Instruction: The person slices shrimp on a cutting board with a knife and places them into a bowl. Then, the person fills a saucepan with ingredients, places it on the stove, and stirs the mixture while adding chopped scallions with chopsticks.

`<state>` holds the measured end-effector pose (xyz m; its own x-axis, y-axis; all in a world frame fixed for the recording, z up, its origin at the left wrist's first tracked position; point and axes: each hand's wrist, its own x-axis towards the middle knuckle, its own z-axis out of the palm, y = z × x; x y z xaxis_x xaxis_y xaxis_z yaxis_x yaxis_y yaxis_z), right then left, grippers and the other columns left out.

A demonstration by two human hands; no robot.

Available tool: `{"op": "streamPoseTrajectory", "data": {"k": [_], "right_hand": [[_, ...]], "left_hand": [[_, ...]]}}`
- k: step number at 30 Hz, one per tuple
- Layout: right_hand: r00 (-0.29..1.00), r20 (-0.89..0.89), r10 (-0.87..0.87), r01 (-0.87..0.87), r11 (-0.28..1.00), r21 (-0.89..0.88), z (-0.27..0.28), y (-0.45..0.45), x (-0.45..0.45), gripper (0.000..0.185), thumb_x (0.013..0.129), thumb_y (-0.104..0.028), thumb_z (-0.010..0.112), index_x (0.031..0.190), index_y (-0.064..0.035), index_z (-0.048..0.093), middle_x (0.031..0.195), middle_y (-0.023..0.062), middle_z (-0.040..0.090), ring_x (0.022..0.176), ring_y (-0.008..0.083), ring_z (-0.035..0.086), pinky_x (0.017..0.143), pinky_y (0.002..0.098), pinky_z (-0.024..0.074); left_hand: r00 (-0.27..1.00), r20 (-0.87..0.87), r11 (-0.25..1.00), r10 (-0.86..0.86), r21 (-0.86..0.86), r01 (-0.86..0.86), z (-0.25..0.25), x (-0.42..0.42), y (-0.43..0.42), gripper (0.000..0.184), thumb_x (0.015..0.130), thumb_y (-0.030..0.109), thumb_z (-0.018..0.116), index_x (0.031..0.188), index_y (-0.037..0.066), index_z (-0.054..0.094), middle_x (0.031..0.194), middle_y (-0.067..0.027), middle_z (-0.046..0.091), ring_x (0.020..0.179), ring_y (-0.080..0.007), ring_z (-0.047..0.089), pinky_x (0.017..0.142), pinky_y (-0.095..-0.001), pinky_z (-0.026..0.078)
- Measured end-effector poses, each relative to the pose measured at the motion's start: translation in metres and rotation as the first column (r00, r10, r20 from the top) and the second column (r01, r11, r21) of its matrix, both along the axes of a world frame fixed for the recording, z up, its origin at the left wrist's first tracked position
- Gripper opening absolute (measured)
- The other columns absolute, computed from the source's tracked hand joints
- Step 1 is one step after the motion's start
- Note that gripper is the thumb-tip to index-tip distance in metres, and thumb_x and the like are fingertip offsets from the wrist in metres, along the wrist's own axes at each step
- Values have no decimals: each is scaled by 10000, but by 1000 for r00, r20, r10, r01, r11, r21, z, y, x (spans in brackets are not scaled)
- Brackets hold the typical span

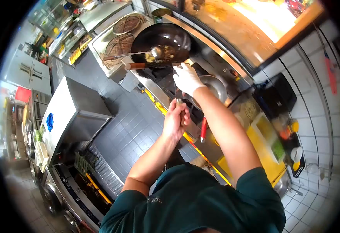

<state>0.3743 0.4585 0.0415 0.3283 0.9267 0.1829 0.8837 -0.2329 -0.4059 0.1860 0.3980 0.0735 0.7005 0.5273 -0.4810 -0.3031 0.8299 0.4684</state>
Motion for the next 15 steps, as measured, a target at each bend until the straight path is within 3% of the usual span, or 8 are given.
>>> {"op": "streamPoseTrajectory", "data": {"k": [2, 3, 5, 6, 8, 10, 11, 15], "right_hand": [[999, 14, 31, -29, 992, -125, -18, 54, 16, 408, 988, -344, 552, 1297, -111, 681, 1250, 226, 648, 1206, 390, 604, 1077, 470, 472], [984, 72, 162, -157, 985, -75, -74, 97, 48, 381, 1000, -344, 525, 1254, -110, 685, 1223, 218, 656, 1191, 395, 611, 1070, 475, 477], [887, 165, 431, -386, 889, -246, -31, 118, 60, 323, 1030, -318, 460, 1096, -80, 666, 1153, 186, 668, 1170, 415, 619, 1043, 495, 489], [962, -203, 183, -248, 897, -365, 13, 122, 58, 347, 1049, -294, 521, 1205, -26, 678, 1348, 213, 644, 1171, 364, 635, 1002, 463, 504], [998, -66, 10, -3, 995, 103, 25, 110, 63, 395, 1070, -296, 529, 1307, -6, 653, 1340, 202, 650, 1152, 339, 647, 998, 422, 504], [949, -259, -182, 277, 872, 403, 49, 75, 63, 381, 1083, -297, 504, 1323, -35, 642, 1320, 203, 666, 1290, 369, 600, 1112, 403, 455], [882, -413, -228, 389, 846, 365, 76, 44, 53, 403, 1091, -280, 512, 1379, -15, 608, 1389, 203, 632, 1326, 344, 582, 1133, 391, 434], [819, -500, -282, 515, 747, 421, 73, -99, 6, 354, 1088, -156, 532, 1388, 14, 613, 1389, 173, 645, 1298, 265, 604, 1125, 357, 437]], "left_hand": [[998, 29, 996, 62, -59, -60, -3, 17, 46, 147, 1022, 86, 571, 1155, 121, 520, 810, -44, 574, 596, -122, 522, 462, -230, 394], [996, 16, 991, 90, -104, -88, -6, 27, 66, 131, 1018, 93, 584, 1120, 121, 508, 809, -48, 574, 600, -126, 528, 463, -233, 401], [992, 8, 974, 126, -193, -122, -7, 45, 103, 156, 1002, 107, 623, 1033, 131, 472, 814, -62, 581, 600, -131, 536, 459, -244, 410], [991, 10, 968, 130, -217, -125, -17, 54, 119, 151, 1002, 122, 629, 1011, 101, 480, 824, -72, 593, 607, -137, 551, 475, -239, 457], [981, 35, 913, 189, -373, -163, -14, 73, 147, 168, 1004, 131, 634, 971, 52, 489, 834, -89, 605, 638, -158, 585, 520, -236, 524], [967, 91, 874, 239, -455, -173, -6, 83, 162, 147, 1018, 125, 623, 1003, 36, 507, 850, -91, 592, 677, -175, 598, 562, -273, 566], [958, 116, 852, 263, -494, -174, -2, 85, 166, 138, 1024, 122, 617, 1020, 28, 516, 858, -92, 585, 696, -184, 605, 582, -292, 586], [964, 159, 872, 215, -475, -116, 23, 68, 147, 165, 1029, 156, 635, 1034, 20, 540, 900, -99, 605, 744, -192, 615, 614, -293, 586]]}}
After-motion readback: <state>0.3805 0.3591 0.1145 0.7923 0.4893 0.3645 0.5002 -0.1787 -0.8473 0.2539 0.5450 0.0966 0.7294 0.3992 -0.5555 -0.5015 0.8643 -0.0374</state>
